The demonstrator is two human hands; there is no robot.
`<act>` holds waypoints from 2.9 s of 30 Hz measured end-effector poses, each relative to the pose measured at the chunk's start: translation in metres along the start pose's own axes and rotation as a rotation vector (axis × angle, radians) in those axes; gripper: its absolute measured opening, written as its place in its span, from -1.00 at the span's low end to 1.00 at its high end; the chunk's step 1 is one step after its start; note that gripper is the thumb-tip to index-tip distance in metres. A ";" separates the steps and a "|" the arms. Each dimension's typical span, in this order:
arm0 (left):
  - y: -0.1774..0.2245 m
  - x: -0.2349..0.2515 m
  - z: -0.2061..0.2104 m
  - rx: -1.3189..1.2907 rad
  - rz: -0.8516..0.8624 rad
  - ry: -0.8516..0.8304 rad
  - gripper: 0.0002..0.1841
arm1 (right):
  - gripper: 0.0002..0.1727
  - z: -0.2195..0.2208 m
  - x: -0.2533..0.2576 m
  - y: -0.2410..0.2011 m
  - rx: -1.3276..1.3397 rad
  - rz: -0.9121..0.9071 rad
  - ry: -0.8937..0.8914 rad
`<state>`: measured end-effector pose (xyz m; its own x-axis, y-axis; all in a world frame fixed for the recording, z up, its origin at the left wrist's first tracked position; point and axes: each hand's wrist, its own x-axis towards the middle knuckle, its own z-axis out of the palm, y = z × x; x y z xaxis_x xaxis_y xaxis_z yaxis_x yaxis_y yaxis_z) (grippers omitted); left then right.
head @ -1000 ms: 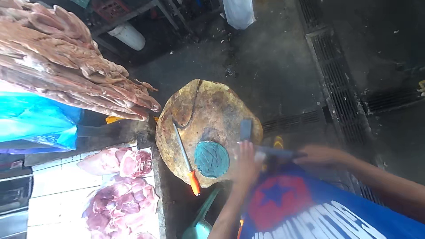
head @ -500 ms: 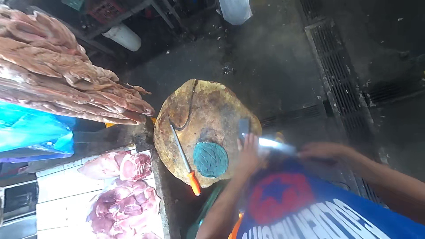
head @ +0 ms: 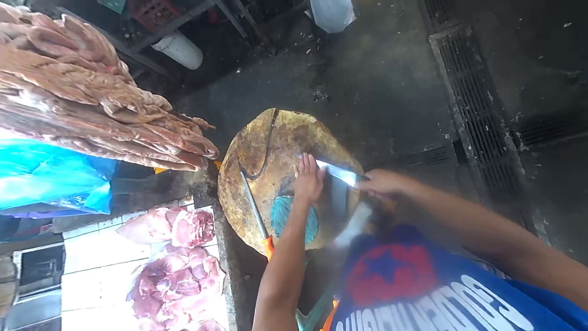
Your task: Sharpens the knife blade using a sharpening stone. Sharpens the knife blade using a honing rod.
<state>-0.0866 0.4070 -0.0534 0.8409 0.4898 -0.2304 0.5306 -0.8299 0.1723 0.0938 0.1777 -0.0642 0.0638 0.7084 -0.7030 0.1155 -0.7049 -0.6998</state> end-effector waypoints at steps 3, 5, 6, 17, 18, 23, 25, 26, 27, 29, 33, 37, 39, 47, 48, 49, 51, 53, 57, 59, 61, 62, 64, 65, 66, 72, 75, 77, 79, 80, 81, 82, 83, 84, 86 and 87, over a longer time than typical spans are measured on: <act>0.062 -0.093 0.023 -0.020 0.092 -0.075 -0.13 | -0.34 -0.004 -0.075 0.069 -0.039 0.023 -0.194; 0.092 -0.144 0.040 -0.036 0.110 -0.110 -0.10 | -0.40 -0.001 -0.112 0.096 -0.031 0.088 -0.302; 0.096 -0.148 0.038 -0.034 0.095 -0.129 -0.09 | -0.39 0.000 -0.114 0.094 -0.037 0.100 -0.317; 0.047 -0.072 0.023 -0.029 0.056 -0.030 -0.14 | -0.35 -0.008 -0.055 0.047 -0.050 0.021 -0.138; 0.067 -0.106 0.033 -0.036 0.069 -0.090 -0.12 | -0.35 -0.005 -0.079 0.071 -0.039 0.062 -0.208; 0.073 -0.105 0.013 -0.017 -0.001 -0.192 -0.12 | -0.35 0.006 -0.081 0.051 -0.052 0.067 -0.205; 0.029 -0.039 0.009 -0.013 -0.023 -0.104 -0.13 | -0.33 0.002 -0.034 0.007 -0.058 0.053 -0.051; 0.009 -0.007 0.008 -0.018 -0.029 -0.042 -0.13 | -0.33 0.000 -0.010 -0.008 -0.048 0.048 0.025; -0.003 0.015 0.006 -0.018 -0.039 -0.005 -0.13 | -0.32 0.002 0.008 -0.015 -0.017 0.051 0.084; 0.006 0.017 0.005 -0.009 -0.028 0.021 -0.11 | -0.33 0.004 0.004 -0.007 0.034 0.051 0.093; 0.091 -0.095 0.034 0.017 0.103 -0.066 -0.06 | -0.37 -0.015 -0.099 0.075 -0.028 0.093 -0.162; 0.126 -0.104 0.026 -0.041 0.086 -0.209 -0.05 | -0.42 -0.022 -0.135 0.082 0.034 0.190 -0.187; 0.109 -0.064 0.028 -0.008 0.109 -0.099 -0.12 | -0.45 -0.021 -0.120 0.066 0.112 0.159 -0.096; 0.128 -0.101 0.028 -0.065 0.095 -0.236 -0.07 | -0.50 -0.037 -0.141 0.076 0.074 0.219 -0.206; 0.120 -0.085 0.029 -0.057 0.101 -0.175 -0.10 | -0.52 -0.034 -0.134 0.070 0.121 0.211 -0.172; 0.114 -0.071 0.030 -0.039 0.104 -0.126 -0.11 | -0.53 -0.031 -0.126 0.067 0.153 0.198 -0.145; 0.115 -0.073 0.028 -0.048 0.109 -0.109 -0.11 | -0.50 -0.034 -0.125 0.071 0.134 0.188 -0.160; 0.129 -0.104 0.026 -0.092 0.116 -0.185 -0.08 | -0.47 -0.046 -0.142 0.080 0.055 0.225 -0.248; 0.136 -0.091 0.018 -0.123 0.075 -0.234 -0.07 | -0.50 -0.046 -0.141 0.077 0.099 0.238 -0.219; 0.128 -0.078 0.026 -0.089 0.091 -0.156 -0.06 | -0.48 -0.035 -0.130 0.079 0.122 0.222 -0.186; 0.125 -0.103 0.034 -0.059 0.110 -0.151 -0.03 | -0.44 -0.029 -0.131 0.091 0.074 0.209 -0.235; 0.123 -0.119 0.036 -0.049 0.114 -0.156 -0.03 | -0.43 -0.025 -0.132 0.096 0.036 0.199 -0.268; 0.109 -0.131 0.031 -0.044 0.080 -0.197 -0.05 | -0.38 -0.013 -0.119 0.088 -0.042 0.148 -0.280; 0.095 -0.118 0.024 -0.043 0.047 -0.202 -0.09 | -0.36 -0.008 -0.104 0.073 -0.059 0.111 -0.248; 0.077 -0.095 0.018 -0.033 0.011 -0.185 -0.12 | -0.32 -0.005 -0.083 0.053 -0.062 0.084 -0.199; 0.005 0.001 0.002 -0.015 -0.004 0.022 -0.17 | -0.32 -0.005 -0.004 -0.008 -0.023 0.046 0.039; 0.064 -0.089 0.023 -0.007 0.087 -0.051 -0.15 | -0.33 -0.005 -0.070 0.068 -0.058 0.030 -0.130; 0.094 -0.142 0.041 -0.035 0.123 -0.111 -0.14 | -0.35 0.001 -0.110 0.100 -0.061 0.089 -0.239; 0.099 -0.149 0.035 -0.039 0.100 -0.154 -0.13 | -0.35 0.009 -0.117 0.095 -0.064 0.112 -0.270; 0.091 -0.132 0.024 -0.028 0.060 -0.184 -0.15 | -0.33 0.010 -0.106 0.078 -0.062 0.095 -0.239; 0.077 -0.107 0.013 -0.015 0.011 -0.209 -0.16 | -0.32 0.009 -0.088 0.057 -0.059 0.076 -0.188; 0.057 -0.077 0.006 -0.006 -0.024 -0.206 -0.17 | -0.32 0.006 -0.067 0.032 -0.052 0.069 -0.143; 0.034 -0.046 0.004 0.007 -0.041 -0.163 -0.15 | -0.31 0.001 -0.043 0.010 -0.052 0.064 -0.089; 0.014 -0.018 0.001 0.019 -0.052 -0.102 -0.13 | -0.29 -0.004 -0.021 -0.009 -0.060 0.050 -0.042; -0.005 0.013 -0.016 0.036 -0.084 -0.049 -0.10 | -0.24 -0.012 0.006 -0.033 -0.148 -0.002 0.065; 0.001 0.013 -0.027 0.053 -0.089 -0.019 -0.10 | -0.25 -0.017 0.000 -0.039 -0.246 -0.033 0.146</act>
<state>-0.0718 0.4197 -0.0301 0.7884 0.5574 -0.2602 0.5962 -0.7966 0.1001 0.1060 0.2057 -0.0342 0.1960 0.7410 -0.6423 0.3558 -0.6641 -0.6576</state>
